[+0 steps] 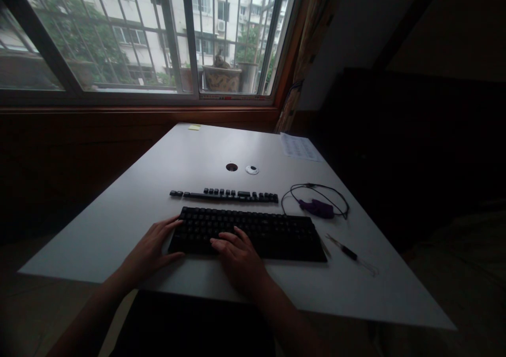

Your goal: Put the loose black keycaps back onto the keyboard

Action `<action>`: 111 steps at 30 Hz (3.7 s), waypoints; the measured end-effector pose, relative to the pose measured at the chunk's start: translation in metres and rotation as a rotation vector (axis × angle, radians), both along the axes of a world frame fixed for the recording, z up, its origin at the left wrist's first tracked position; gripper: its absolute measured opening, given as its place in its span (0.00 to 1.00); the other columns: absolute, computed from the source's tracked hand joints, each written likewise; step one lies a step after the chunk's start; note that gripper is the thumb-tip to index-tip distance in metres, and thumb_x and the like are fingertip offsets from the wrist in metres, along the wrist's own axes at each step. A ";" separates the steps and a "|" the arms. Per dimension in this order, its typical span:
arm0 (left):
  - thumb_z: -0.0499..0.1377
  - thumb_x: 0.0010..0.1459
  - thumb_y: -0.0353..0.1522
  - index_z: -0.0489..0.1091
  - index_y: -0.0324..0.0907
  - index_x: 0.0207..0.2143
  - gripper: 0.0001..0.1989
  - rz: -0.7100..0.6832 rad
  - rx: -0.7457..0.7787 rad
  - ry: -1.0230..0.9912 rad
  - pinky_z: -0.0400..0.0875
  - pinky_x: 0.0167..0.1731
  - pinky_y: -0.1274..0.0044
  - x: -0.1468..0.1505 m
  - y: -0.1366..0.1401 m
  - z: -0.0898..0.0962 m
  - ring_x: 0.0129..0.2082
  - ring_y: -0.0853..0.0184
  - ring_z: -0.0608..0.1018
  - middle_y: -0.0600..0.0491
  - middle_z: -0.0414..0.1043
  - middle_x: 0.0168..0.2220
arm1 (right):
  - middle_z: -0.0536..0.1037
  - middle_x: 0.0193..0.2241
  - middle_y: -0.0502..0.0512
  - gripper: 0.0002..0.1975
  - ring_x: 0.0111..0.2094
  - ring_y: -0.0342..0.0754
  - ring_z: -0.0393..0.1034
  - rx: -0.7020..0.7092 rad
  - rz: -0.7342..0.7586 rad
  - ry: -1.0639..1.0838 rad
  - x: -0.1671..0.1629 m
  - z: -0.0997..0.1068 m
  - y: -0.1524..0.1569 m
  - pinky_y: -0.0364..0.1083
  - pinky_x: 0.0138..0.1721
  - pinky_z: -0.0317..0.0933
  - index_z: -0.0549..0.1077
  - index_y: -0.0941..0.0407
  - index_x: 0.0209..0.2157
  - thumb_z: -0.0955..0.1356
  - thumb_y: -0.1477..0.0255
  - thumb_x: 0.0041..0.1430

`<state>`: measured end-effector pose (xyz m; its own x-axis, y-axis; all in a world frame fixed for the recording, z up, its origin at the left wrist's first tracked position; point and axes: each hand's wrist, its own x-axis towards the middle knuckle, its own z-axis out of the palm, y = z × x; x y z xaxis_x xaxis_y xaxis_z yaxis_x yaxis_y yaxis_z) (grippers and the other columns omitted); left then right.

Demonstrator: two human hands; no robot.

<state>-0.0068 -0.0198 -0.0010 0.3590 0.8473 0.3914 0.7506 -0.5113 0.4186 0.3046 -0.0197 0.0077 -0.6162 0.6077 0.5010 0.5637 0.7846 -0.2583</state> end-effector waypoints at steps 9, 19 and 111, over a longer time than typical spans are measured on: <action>0.68 0.57 0.38 0.57 0.52 0.66 0.38 0.017 -0.010 0.000 0.68 0.59 0.53 0.001 0.001 0.000 0.63 0.50 0.68 0.46 0.62 0.66 | 0.72 0.61 0.57 0.29 0.66 0.54 0.60 -0.016 0.014 -0.045 0.002 0.001 -0.002 0.64 0.68 0.53 0.61 0.52 0.64 0.66 0.79 0.63; 0.68 0.58 0.39 0.55 0.52 0.67 0.38 0.017 -0.029 0.011 0.68 0.59 0.53 0.000 -0.001 0.000 0.64 0.50 0.67 0.45 0.60 0.67 | 0.74 0.59 0.55 0.29 0.69 0.53 0.55 -0.093 0.083 0.009 0.007 0.013 -0.008 0.66 0.70 0.46 0.61 0.51 0.63 0.65 0.79 0.61; 0.58 0.67 0.37 0.78 0.48 0.45 0.09 0.056 0.167 -0.041 0.70 0.47 0.62 -0.001 0.089 0.057 0.44 0.58 0.72 0.49 0.73 0.42 | 0.78 0.44 0.54 0.25 0.51 0.55 0.72 0.016 -0.049 0.292 0.013 0.008 -0.006 0.67 0.60 0.63 0.63 0.47 0.57 0.67 0.78 0.60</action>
